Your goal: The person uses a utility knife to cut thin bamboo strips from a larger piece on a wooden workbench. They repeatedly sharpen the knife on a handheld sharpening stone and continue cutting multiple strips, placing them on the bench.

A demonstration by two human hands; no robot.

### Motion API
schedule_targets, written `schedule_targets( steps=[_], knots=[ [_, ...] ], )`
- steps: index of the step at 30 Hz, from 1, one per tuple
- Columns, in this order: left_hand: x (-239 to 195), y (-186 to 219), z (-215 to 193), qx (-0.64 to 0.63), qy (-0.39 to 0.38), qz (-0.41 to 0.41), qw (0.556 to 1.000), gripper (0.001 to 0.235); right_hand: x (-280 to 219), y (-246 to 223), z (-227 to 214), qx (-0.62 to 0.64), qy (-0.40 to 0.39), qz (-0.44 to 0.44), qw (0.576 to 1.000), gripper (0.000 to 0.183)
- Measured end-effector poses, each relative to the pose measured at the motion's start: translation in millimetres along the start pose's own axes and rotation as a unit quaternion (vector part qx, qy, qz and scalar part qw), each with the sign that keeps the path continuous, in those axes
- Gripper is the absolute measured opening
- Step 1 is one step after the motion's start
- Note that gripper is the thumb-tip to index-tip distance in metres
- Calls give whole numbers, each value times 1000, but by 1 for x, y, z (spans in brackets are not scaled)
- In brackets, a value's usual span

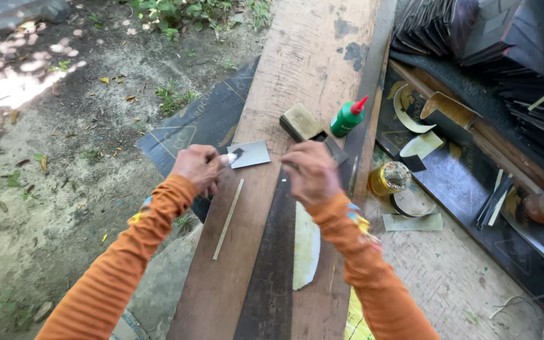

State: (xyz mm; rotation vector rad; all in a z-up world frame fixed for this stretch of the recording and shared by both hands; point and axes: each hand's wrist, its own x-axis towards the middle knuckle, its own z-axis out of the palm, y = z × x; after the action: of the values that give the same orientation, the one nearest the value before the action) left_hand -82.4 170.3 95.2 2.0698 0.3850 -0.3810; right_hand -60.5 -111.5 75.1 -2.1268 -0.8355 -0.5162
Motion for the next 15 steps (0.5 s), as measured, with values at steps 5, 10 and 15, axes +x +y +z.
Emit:
schedule_targets(
  steps=[5,10,15],
  knots=[
    [33,-9,15,6,-12,39,999,34,35,33,92,-34,-70,6,997,18],
    [24,-21,2,241,102,87,961,23,11,62,112,15,-17,12,1000,16],
    [8,-22,-4,314,107,211,920,20,8,63,112,7,-31,31,999,17]
  ],
)
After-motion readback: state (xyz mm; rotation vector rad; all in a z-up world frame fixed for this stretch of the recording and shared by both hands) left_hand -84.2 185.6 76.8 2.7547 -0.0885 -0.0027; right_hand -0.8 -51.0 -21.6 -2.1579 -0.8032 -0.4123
